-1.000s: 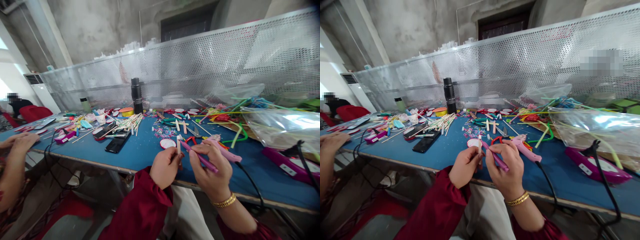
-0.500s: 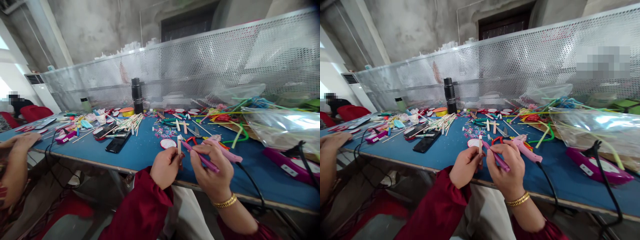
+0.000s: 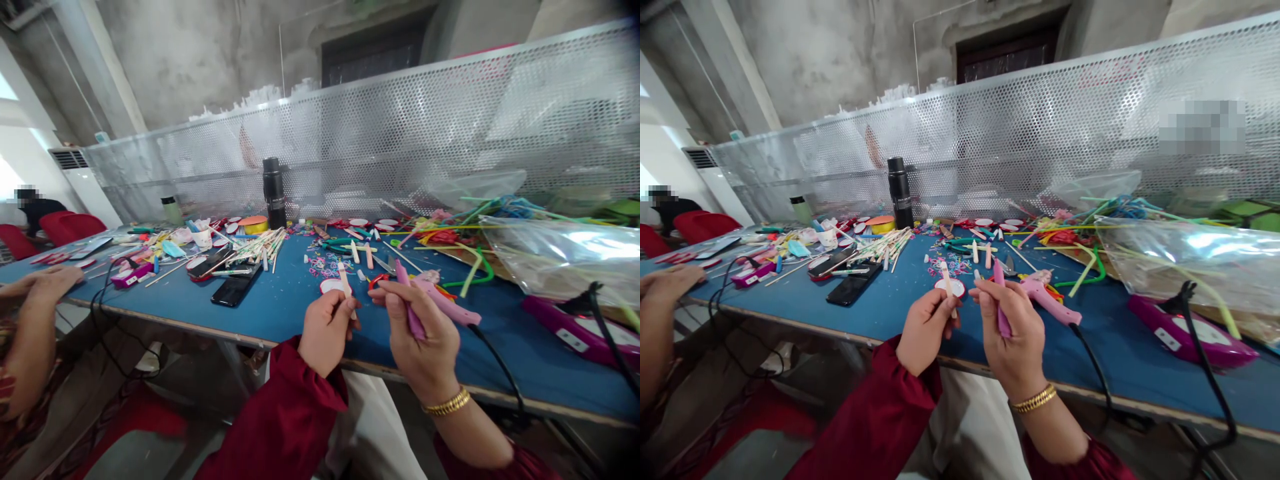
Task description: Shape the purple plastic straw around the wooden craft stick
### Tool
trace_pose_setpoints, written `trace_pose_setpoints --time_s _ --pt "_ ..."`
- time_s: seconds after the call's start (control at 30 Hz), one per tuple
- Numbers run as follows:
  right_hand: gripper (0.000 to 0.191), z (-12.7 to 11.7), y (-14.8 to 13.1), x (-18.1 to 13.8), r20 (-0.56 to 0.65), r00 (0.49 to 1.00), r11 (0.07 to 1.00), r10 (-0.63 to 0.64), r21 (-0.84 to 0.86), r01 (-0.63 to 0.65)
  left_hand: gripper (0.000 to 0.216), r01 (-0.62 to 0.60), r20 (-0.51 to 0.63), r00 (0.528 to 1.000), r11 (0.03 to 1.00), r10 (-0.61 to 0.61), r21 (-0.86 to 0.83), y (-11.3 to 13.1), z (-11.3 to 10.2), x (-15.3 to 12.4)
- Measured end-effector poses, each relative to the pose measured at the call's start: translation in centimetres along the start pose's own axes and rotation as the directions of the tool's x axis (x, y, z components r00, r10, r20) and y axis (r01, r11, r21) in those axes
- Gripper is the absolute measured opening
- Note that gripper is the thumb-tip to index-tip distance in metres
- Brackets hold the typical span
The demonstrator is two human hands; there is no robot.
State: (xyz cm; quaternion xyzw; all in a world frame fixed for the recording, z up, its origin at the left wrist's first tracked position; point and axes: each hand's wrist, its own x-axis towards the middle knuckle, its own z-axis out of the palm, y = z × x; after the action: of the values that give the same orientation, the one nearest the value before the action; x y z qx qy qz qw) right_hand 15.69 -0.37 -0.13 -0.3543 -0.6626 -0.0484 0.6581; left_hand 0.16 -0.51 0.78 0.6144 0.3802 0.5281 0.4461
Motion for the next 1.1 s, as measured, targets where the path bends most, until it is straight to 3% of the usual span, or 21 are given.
trace_pose_setpoints --time_s 0.1,0.2,0.33,0.4,0.47,0.53,0.6,0.63,0.7,0.8,0.9,0.97,1.03,1.1 --pt "0.008 0.4 -0.7 0.2 0.04 0.993 0.994 0.111 -0.01 -0.111 0.04 0.031 0.02 0.999 0.998 -0.029 -0.062 0.4 0.4 -0.6" --pt "0.011 1.2 -1.6 0.7 0.051 0.962 0.949 0.269 0.159 -0.274 0.047 0.066 0.025 0.998 0.993 -0.064 -0.101 0.6 0.7 -0.8" --pt "0.032 2.0 -2.2 1.7 0.192 0.848 0.745 0.494 0.408 -0.527 0.053 0.1 0.03 0.995 0.981 -0.097 -0.166 1.0 0.7 -0.2" --pt "0.037 2.2 -2.4 2.6 0.273 0.802 0.669 0.531 0.445 -0.595 0.055 0.11 0.019 0.994 0.969 -0.109 -0.221 1.1 0.6 0.2" --pt "0.035 2.3 -2.4 3.7 0.264 0.812 0.674 0.52 0.457 -0.58 0.055 0.103 -0.034 0.992 0.951 -0.118 -0.292 1.1 0.9 0.0" --pt "0.032 2.7 -2.2 5.3 0.16 0.856 0.74 0.492 0.441 -0.508 0.053 0.05 -0.144 0.985 0.951 -0.098 -0.305 0.8 1.6 -1.1" --pt "0.029 3.4 -1.7 7.0 0.069 0.886 0.792 0.458 0.42 -0.442 0.048 -0.057 -0.268 0.963 0.988 0.017 -0.142 0.2 2.8 -3.1" --pt "0.027 3.8 -1.4 7.8 0.047 0.896 0.806 0.442 0.418 -0.42 0.044 -0.119 -0.254 0.961 0.993 0.113 -0.008 -0.1 3.5 -4.2" --pt "0.025 4.9 -0.8 9.0 0.02 0.907 0.832 0.421 0.389 -0.395 0.037 -0.234 -0.11 0.962 0.963 0.249 0.135 -0.6 4.9 -6.3" --pt "0.022 6.3 -0.3 9.8 0.022 0.919 0.86 0.393 0.345 -0.376 0.036 -0.311 -0.075 0.939 0.923 0.335 0.227 -0.8 6.1 -7.8" --pt "0.02 7.0 -0.2 9.6 0.054 0.926 0.881 0.374 0.292 -0.373 0.041 -0.412 0.042 0.909 0.881 0.414 0.233 0.0 5.5 -7.7" --pt "0.02 7.1 -0.1 9.4 0.076 0.925 0.882 0.372 0.28 -0.378 0.046 -0.396 0.156 0.916 0.901 0.371 0.18 1.2 4.5 -7.4" --pt "0.021 7.2 -0.1 9.2 0.093 0.922 0.883 0.376 0.266 -0.387 0.044 -0.303 0.287 0.928 0.929 0.236 0.215 2.6 3.8 -7.0" --pt "0.02 7.4 0.1 9.3 0.119 0.92 0.891 0.374 0.228 -0.392 0.047 -0.293 0.311 0.93 0.903 0.194 0.314 4.0 3.4 -6.4"
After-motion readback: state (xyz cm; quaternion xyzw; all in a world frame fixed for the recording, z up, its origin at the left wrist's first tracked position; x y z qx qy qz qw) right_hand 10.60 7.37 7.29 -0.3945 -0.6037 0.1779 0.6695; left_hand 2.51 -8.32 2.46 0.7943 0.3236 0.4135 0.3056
